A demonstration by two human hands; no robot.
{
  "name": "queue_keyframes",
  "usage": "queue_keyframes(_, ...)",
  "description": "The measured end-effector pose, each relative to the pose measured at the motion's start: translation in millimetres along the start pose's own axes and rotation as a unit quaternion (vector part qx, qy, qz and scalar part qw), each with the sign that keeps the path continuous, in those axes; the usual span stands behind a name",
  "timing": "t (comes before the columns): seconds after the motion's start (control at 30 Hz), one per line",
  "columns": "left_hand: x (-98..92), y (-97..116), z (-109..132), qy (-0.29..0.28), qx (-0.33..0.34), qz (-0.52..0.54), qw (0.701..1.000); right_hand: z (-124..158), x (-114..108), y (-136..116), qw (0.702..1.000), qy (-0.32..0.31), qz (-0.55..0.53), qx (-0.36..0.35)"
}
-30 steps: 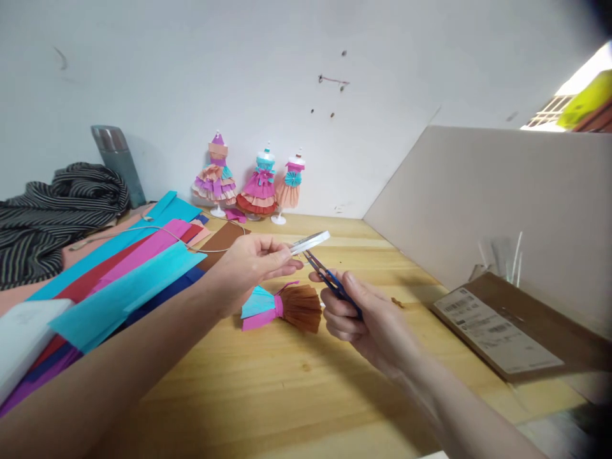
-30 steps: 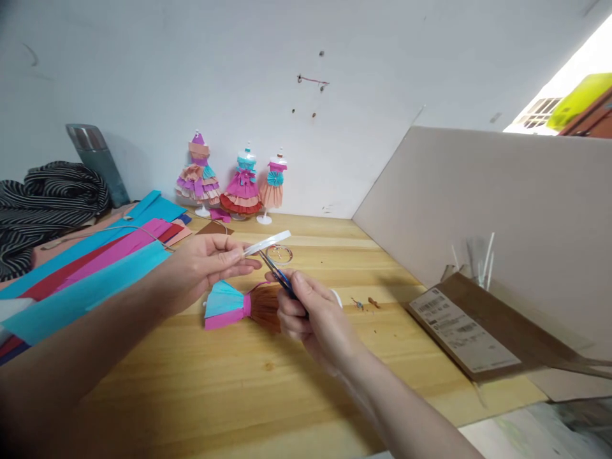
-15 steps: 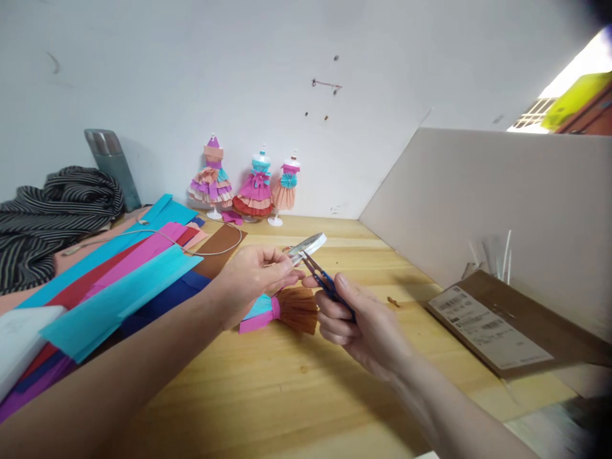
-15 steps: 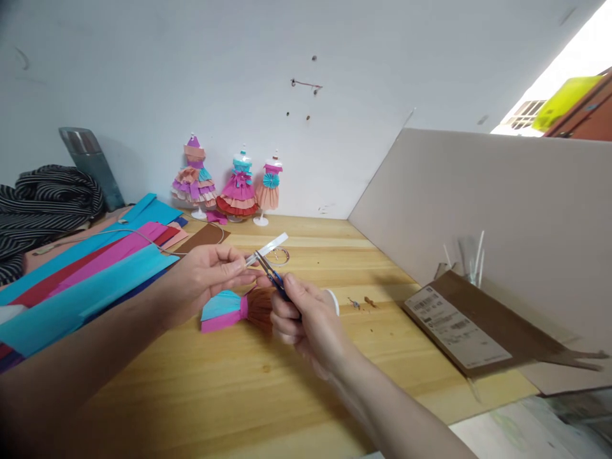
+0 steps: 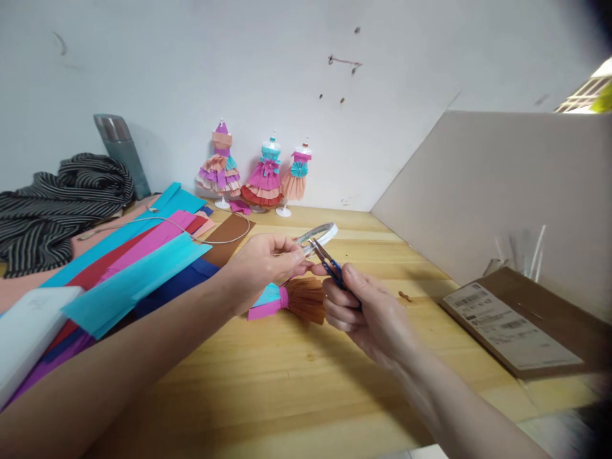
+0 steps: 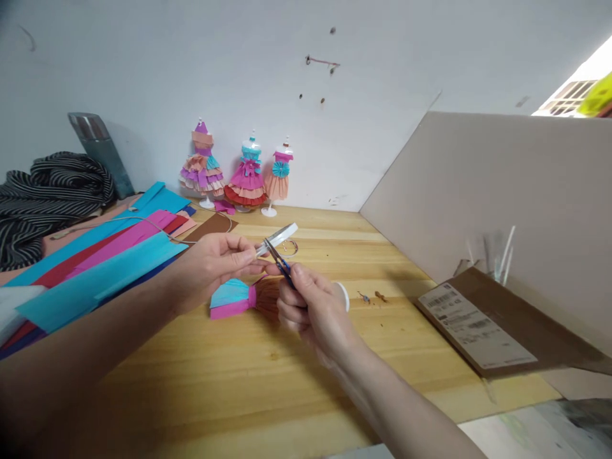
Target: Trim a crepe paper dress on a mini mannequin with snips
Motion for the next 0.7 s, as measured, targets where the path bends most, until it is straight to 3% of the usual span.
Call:
queue_keyframes(0.17, -0.4, 2.4, 0.3, 0.038, -0.010, 0.005, 0.999, -2.6, 0.6, 0.9, 1.000, -0.010, 0.008, -0.006)
queue_keyframes(0.47, -4.0, 4.5, -1.8, 0.042, -0.011, 0.014, 0.999, -7.4, 5.1, -3.8, 0.999, -0.023, 0.021, -0.033)
queue_keyframes(0.7, -13.4, 12.5, -4.7, 0.059, 0.010, 0.060, 0.996, -2.7, -3.8, 4.8, 0.989, 0.001, 0.146, -0.037)
Point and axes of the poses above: each hand's wrist, its own z-axis away from the middle knuckle, its own x-axis out of the palm, y = z × x, the point moved 7 cm from there along -z, towards the middle knuckle, and after that the axes turned 14 degrees about z, right-handed, at the moved point
